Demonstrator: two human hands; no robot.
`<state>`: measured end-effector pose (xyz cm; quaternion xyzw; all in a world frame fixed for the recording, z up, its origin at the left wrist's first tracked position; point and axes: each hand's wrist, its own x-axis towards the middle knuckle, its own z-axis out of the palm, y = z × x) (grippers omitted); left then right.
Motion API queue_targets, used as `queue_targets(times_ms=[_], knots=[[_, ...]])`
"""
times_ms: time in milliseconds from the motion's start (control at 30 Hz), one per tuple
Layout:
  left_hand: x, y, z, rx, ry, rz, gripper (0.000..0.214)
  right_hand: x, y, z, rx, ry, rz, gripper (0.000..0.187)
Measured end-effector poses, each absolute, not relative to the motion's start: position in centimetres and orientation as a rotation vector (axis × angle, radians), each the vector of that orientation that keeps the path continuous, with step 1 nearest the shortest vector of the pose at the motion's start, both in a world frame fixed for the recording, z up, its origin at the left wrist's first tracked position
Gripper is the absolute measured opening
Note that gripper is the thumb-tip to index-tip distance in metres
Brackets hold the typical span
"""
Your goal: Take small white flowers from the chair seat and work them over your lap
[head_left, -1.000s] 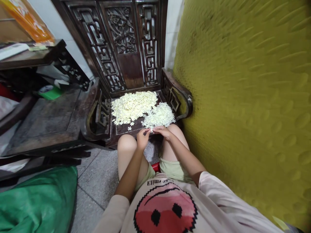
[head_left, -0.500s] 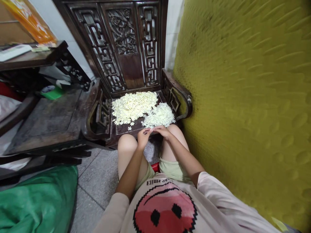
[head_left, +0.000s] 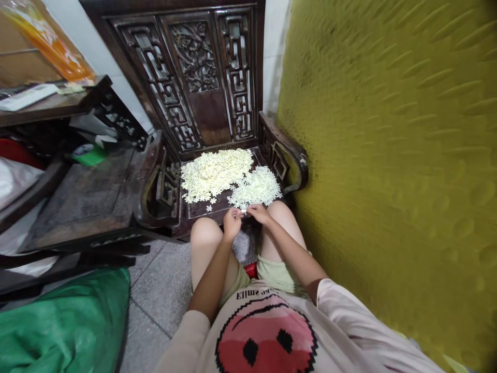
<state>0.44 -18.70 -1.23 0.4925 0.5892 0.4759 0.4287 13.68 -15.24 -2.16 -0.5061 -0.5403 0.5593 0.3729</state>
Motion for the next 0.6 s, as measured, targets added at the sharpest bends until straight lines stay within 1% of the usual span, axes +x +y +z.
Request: queue_targets(times_ms=[367, 600], knots=[[0.6, -18.4, -1.4, 1.044, 1.463, 1.266, 0.006, 11.6, -16.4, -2.7, -1.323, -1.133, 1.331, 0.017], [-0.1, -18.8, -0.7, 1.334, 1.525, 1.193, 0.01, 12.2, -16.9, -1.7, -1.227, -1.176, 1.531, 0.02]])
